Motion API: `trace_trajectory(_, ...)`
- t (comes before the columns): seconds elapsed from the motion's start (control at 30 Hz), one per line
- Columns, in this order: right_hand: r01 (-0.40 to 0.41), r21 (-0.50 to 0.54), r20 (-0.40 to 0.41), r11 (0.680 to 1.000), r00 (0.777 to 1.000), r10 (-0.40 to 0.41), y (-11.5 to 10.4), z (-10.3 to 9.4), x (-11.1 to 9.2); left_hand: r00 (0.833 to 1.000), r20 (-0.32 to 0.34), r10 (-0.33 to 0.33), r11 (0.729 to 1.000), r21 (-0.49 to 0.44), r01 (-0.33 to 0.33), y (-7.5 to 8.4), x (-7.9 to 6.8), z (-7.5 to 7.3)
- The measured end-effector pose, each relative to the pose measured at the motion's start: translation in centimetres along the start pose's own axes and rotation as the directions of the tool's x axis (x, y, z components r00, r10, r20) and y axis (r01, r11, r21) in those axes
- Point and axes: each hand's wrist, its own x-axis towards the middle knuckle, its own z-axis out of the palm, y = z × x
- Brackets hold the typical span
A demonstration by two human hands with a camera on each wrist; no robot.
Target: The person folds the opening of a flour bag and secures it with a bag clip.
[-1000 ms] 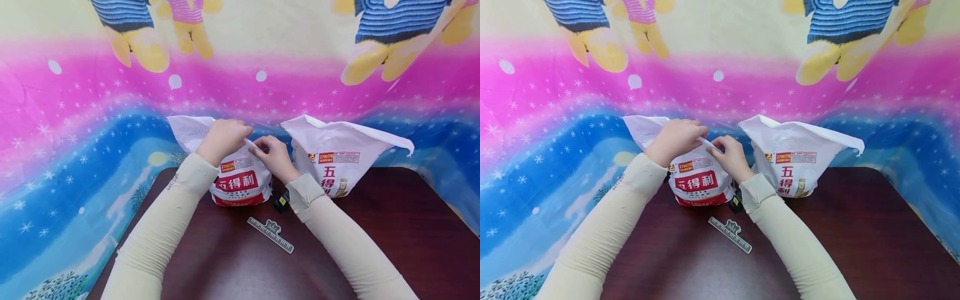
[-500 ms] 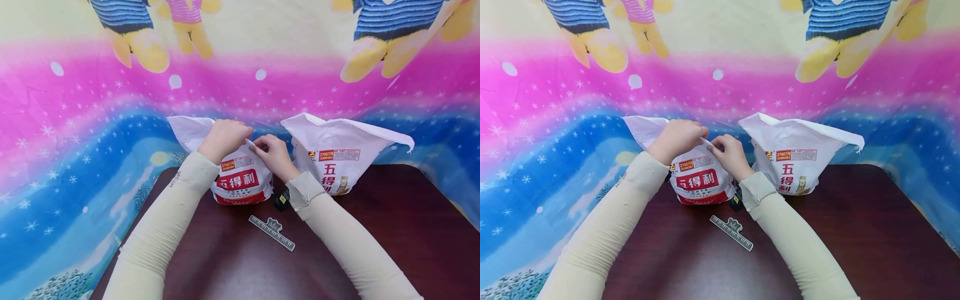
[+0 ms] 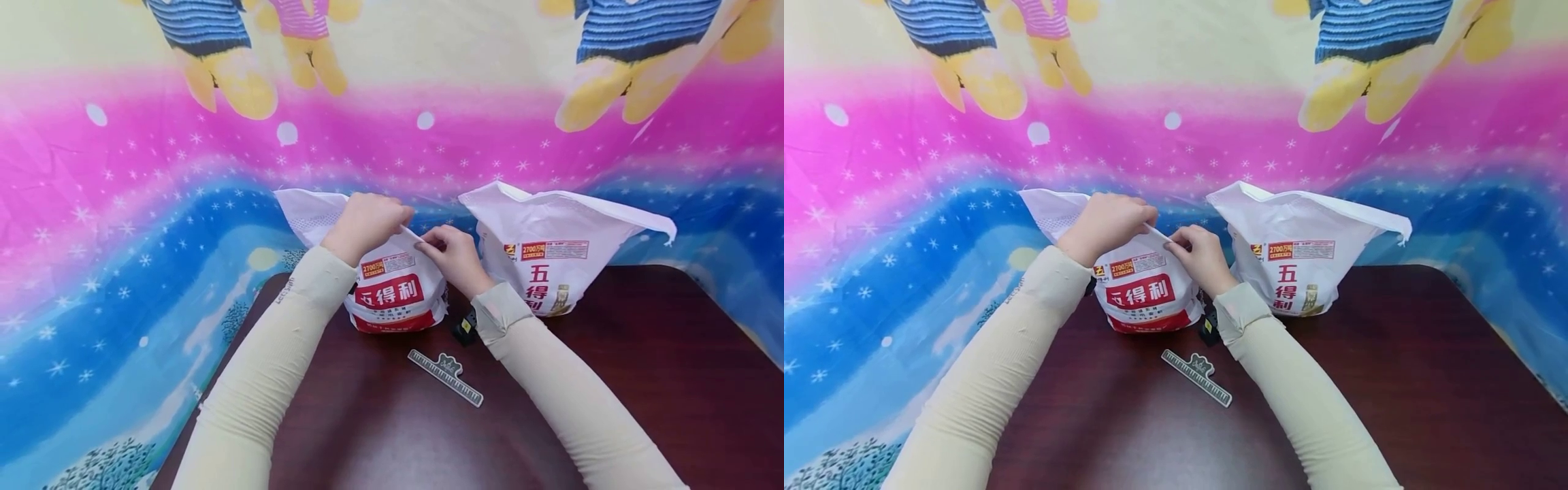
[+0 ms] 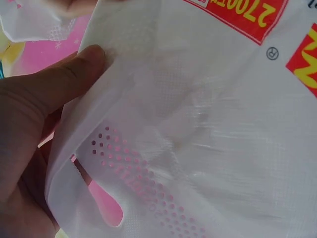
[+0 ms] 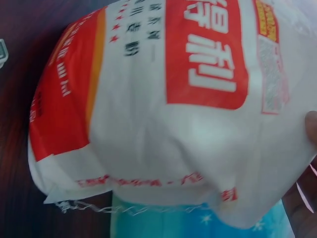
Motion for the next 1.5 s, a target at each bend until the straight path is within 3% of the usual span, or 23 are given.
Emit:
trace_trajectory(0.57,-0.055,0.020,0.010,0.998,0.998,0.055,2.4,-0.1,-1.2,1.000,-0.010,-0.011,1.000,-0.027,0.011,-0.2,-0.1,-0.1)
trace_trajectory(1.5,-0.046,-0.032,0.013,0.998,0.999,0.046,2.7,0.0,-1.5,0.998,-0.039,-0.044,0.994,-0.105,0.040,-1.6,-1.3,-1.9)
